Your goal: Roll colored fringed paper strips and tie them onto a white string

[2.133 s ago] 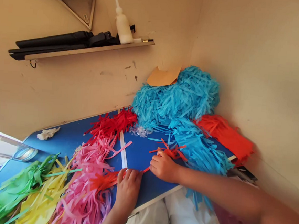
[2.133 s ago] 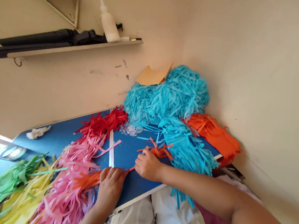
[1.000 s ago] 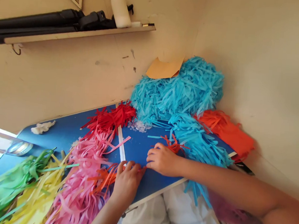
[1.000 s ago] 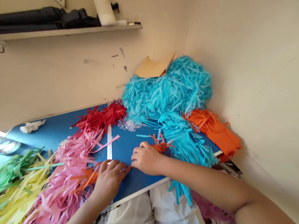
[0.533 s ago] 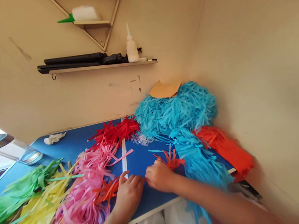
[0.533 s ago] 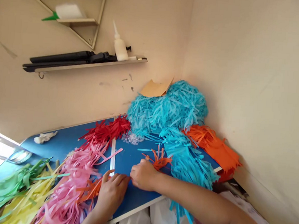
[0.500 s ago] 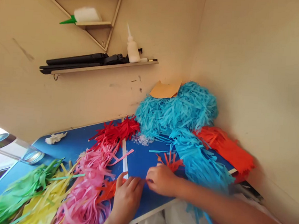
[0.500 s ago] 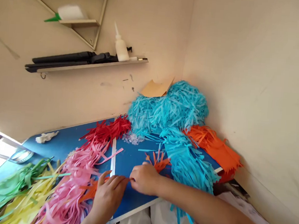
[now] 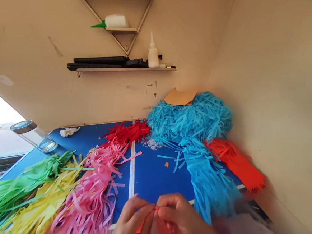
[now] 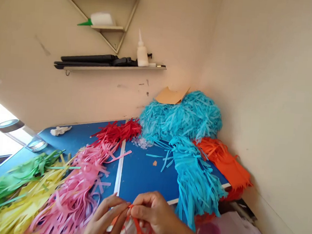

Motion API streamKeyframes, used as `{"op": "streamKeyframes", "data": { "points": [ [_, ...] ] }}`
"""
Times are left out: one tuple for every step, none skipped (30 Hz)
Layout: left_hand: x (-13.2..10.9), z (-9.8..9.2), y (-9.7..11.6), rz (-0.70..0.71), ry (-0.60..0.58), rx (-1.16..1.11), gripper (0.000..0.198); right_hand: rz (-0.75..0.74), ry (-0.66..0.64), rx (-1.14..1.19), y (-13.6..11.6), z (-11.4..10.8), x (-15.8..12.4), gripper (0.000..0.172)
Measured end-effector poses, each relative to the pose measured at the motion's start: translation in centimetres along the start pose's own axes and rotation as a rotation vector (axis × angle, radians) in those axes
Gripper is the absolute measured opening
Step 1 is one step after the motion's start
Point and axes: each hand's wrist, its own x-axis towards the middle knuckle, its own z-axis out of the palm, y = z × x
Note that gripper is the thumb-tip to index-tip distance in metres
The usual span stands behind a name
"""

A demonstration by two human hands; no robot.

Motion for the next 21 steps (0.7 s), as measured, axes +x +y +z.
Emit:
{"op": "streamKeyframes", "data": {
  "points": [
    [-0.5, 0.5, 0.0, -0.052, 0.010, -0.035, 0.013, -0.026, 0.023, 0.017, 0.6, 0.1, -0.2, 0.038],
    [-0.9, 0.9, 0.1, -0.092, 0.013, -0.067, 0.012, -0.051, 0.047, 0.030, 1.2, 0.1, -0.3, 0.039],
    [-1.1, 1.2, 0.2, -0.117, 0.008, -0.095, 0.012, -0.075, 0.068, 0.045, 1.6, 0.2, -0.4, 0.039],
    [-1.2, 1.4, 0.4, -0.128, 0.002, -0.115, 0.011, -0.099, 0.086, 0.063, 1.8, 0.2, -0.4, 0.039],
    [-1.2, 1.5, 0.5, -0.137, -0.006, -0.131, 0.011, -0.122, 0.103, 0.083, 2.0, 0.3, -0.3, 0.039],
    [-1.2, 1.6, 0.7, -0.139, -0.018, -0.149, 0.012, -0.138, 0.119, 0.099, 2.0, 0.3, -0.3, 0.040],
    [-1.1, 1.7, 0.8, -0.141, -0.032, -0.171, 0.014, -0.145, 0.131, 0.107, 2.0, 0.3, -0.2, 0.040],
    [-1.0, 1.7, 1.0, -0.147, -0.041, -0.196, 0.017, -0.146, 0.134, 0.108, 2.0, 0.3, -0.1, 0.039],
    [-1.0, 1.7, 1.1, -0.156, -0.041, -0.224, 0.020, -0.144, 0.131, 0.105, 1.9, 0.3, -0.1, 0.037],
    [-1.0, 1.7, 1.3, -0.167, -0.035, -0.252, 0.023, -0.142, 0.128, 0.106, 2.0, 0.4, -0.2, 0.034],
    [-1.1, 1.7, 1.3, -0.175, -0.029, -0.278, 0.025, -0.145, 0.127, 0.113, 2.0, 0.4, -0.3, 0.031],
    [-1.2, 1.7, 1.4, -0.181, -0.023, -0.298, 0.025, -0.156, 0.129, 0.121, 2.0, 0.4, -0.4, 0.029],
    [-1.3, 1.7, 1.3, -0.189, -0.022, -0.312, 0.025, -0.179, 0.137, 0.118, 2.0, 0.4, -0.4, 0.027],
    [-1.5, 1.6, 1.2, -0.206, -0.020, -0.325, 0.023, -0.210, 0.144, 0.083, 1.8, 0.4, -0.4, 0.025],
    [-1.6, 1.5, 1.1, -0.244, -0.013, -0.340, 0.020, -0.245, 0.143, 0.005, 1.5, 0.3, -0.2, 0.024],
    [-1.7, 1.5, 1.0, -0.311, 0.009, -0.366, 0.016, -0.274, 0.129, -0.111, 1.0, 0.0, 0.3, 0.022],
    [-1.8, 1.4, 0.8, -0.408, 0.044, -0.409, 0.013, -0.290, 0.113, -0.263, 0.2, -0.4, 1.1, 0.020],
    [-1.8, 1.4, 0.7, -0.530, 0.073, -0.483, 0.014, -0.289, 0.106, -0.465, -0.7, -0.9, 2.3, 0.018],
    [-1.9, 1.5, 0.7, -0.669, 0.092, -0.587, 0.020, -0.272, 0.106, -0.673, -1.8, -1.6, 3.9, 0.017],
    [-1.9, 1.6, 0.8, -0.810, 0.104, -0.712, 0.026, -0.245, 0.135, -0.890, -2.9, -2.4, 5.8, 0.018],
    [-1.9, 1.9, 0.9, -0.938, 0.104, -0.848, 0.031, -0.218, 0.183, -1.163, -3.9, -3.3, 7.9, 0.019]
  ]
}}
